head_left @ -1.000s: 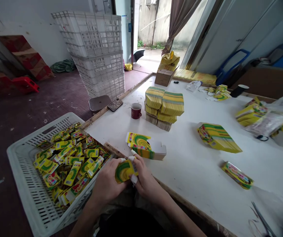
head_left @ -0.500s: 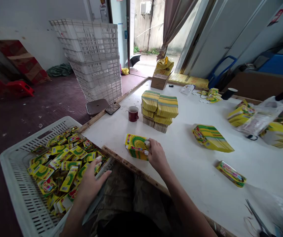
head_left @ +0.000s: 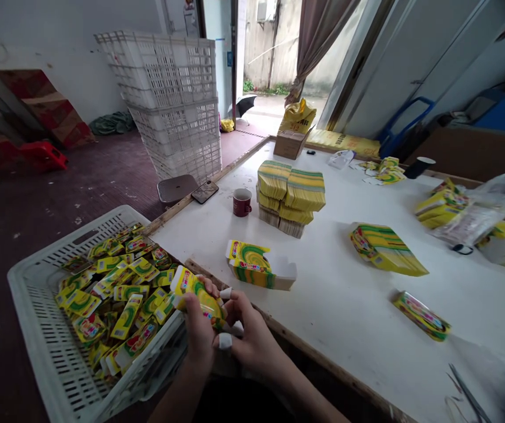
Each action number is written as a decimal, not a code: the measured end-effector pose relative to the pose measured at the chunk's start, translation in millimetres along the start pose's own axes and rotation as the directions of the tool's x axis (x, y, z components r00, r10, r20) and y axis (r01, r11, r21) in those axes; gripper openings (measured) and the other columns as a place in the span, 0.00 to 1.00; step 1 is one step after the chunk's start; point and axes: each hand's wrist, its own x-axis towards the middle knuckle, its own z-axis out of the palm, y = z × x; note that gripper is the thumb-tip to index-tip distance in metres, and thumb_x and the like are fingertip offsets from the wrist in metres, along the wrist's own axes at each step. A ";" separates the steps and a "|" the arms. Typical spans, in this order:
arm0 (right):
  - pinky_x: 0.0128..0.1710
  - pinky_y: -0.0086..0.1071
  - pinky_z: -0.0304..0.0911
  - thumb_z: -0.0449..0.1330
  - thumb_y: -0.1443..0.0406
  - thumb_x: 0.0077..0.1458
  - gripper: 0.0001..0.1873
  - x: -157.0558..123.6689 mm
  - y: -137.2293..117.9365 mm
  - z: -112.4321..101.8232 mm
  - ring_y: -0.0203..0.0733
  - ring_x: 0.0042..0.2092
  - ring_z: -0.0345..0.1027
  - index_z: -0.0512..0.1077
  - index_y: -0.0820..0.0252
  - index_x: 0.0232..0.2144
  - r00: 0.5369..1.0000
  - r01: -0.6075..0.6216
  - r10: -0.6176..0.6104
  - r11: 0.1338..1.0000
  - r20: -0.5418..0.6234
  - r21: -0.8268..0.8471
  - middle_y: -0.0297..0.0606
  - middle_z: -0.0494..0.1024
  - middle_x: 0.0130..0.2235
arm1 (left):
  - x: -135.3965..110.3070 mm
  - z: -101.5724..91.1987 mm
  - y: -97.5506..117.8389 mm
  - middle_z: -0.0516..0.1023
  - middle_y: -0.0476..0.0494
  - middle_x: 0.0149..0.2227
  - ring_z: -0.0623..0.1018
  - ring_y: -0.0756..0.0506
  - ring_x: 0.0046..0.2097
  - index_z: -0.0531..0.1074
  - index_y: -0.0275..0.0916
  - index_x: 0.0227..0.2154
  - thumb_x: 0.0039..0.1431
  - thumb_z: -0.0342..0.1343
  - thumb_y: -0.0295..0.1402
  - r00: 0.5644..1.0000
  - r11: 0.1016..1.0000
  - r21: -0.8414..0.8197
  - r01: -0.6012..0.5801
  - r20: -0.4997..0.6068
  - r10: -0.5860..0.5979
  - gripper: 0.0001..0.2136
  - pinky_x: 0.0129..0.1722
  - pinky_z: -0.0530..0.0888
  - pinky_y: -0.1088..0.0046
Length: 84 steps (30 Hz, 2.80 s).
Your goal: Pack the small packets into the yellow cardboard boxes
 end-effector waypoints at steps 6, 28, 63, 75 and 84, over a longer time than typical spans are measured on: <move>0.34 0.31 0.60 0.58 0.64 0.54 0.12 7.0 5.7 -24.7 0.38 0.35 0.63 0.68 0.57 0.43 0.991 0.110 -0.119 0.981 -0.053 -0.159 0.34 0.71 0.34 | 2.9 -32.2 -6.1 0.77 0.48 0.37 0.76 0.48 0.37 0.73 0.42 0.38 0.45 0.65 0.51 0.995 0.970 0.237 -0.048 0.100 0.024 0.22 0.37 0.74 0.77; 0.57 0.49 0.61 0.59 0.53 0.54 0.30 -1.9 7.4 -35.4 0.52 0.55 0.66 0.61 0.54 0.57 0.989 -0.056 0.078 0.983 -0.125 0.173 0.46 0.71 0.53 | -12.5 -32.7 5.8 0.67 0.36 0.56 0.72 0.37 0.55 0.45 0.44 0.60 0.51 0.57 0.30 0.707 0.253 0.765 -0.593 0.644 -0.290 0.36 0.52 0.71 0.58; 0.53 0.44 0.65 0.62 0.63 0.53 0.38 1.0 12.4 -54.5 0.47 0.54 0.66 0.47 0.57 0.61 0.937 0.195 -0.303 0.865 -0.172 -0.462 0.50 0.67 0.56 | 21.9 -54.9 52.0 0.72 0.40 0.48 0.75 0.38 0.49 0.62 0.43 0.50 0.49 0.63 0.43 0.877 0.207 0.857 -0.471 0.480 0.009 0.27 0.50 0.74 0.58; 0.48 0.51 0.61 0.48 0.80 0.42 0.29 47.1 15.2 -91.6 0.54 0.46 0.63 0.63 0.67 0.49 0.896 -0.090 -0.312 0.568 -0.315 -0.818 0.52 0.71 0.44 | 33.5 -77.4 39.3 0.68 0.38 0.55 0.69 0.36 0.57 0.59 0.43 0.52 0.51 0.60 0.48 0.965 0.393 0.884 -0.255 0.207 0.161 0.28 0.58 0.67 0.50; 0.34 0.33 0.67 0.53 0.74 0.47 0.22 32.0 -3.1 -85.0 0.37 0.33 0.67 0.57 0.57 0.45 0.863 0.012 -0.308 0.806 -0.402 -0.592 0.33 0.68 0.34 | 2.4 -41.6 -3.0 0.66 0.33 0.57 0.67 0.36 0.58 0.56 0.41 0.57 0.48 0.64 0.46 0.889 0.795 0.586 -0.155 0.433 -0.147 0.36 0.54 0.70 0.56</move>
